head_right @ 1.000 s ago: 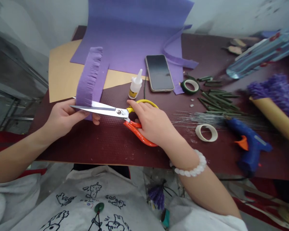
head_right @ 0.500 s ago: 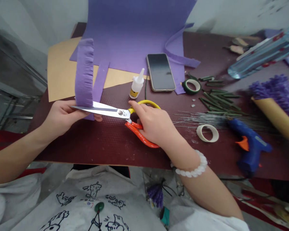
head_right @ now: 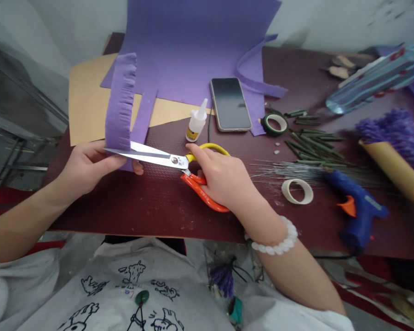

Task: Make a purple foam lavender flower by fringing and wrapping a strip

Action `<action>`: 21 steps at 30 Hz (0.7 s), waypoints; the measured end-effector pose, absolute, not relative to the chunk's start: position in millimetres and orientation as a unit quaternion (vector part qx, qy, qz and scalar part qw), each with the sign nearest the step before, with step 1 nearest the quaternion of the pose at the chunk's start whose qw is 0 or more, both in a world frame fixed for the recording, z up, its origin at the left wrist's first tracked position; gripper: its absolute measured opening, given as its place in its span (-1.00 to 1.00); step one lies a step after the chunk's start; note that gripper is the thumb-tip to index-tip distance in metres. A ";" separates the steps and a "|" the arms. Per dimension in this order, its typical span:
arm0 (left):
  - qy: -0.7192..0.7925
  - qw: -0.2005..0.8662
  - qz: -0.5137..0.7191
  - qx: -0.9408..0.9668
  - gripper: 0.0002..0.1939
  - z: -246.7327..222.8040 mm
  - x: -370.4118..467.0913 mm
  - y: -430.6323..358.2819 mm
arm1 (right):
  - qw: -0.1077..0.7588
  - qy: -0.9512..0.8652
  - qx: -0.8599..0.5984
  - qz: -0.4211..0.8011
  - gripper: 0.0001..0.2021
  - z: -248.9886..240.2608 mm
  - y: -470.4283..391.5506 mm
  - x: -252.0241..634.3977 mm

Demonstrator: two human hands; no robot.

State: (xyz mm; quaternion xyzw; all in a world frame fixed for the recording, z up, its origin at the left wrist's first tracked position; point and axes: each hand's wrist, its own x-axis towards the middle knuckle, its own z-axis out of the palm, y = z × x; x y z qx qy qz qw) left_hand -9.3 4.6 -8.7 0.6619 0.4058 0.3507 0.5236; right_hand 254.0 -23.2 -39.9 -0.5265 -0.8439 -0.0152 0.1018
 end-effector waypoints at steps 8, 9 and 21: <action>0.401 0.557 0.341 0.642 -0.92 -10.4 -8.6 3.7 | 0.106 -0.847 -0.521 -0.012 -0.51 -40.1 -23.3 254.5; 0.406 0.566 0.338 0.633 -0.92 -10.6 -8.2 3.6 | 0.104 -0.848 -0.520 -0.012 -0.51 -40.3 -23.2 254.5; 0.409 0.601 0.318 0.608 -0.90 -13.6 -7.5 4.9 | 0.089 -0.848 -0.522 -0.006 -0.56 -43.1 -22.0 252.9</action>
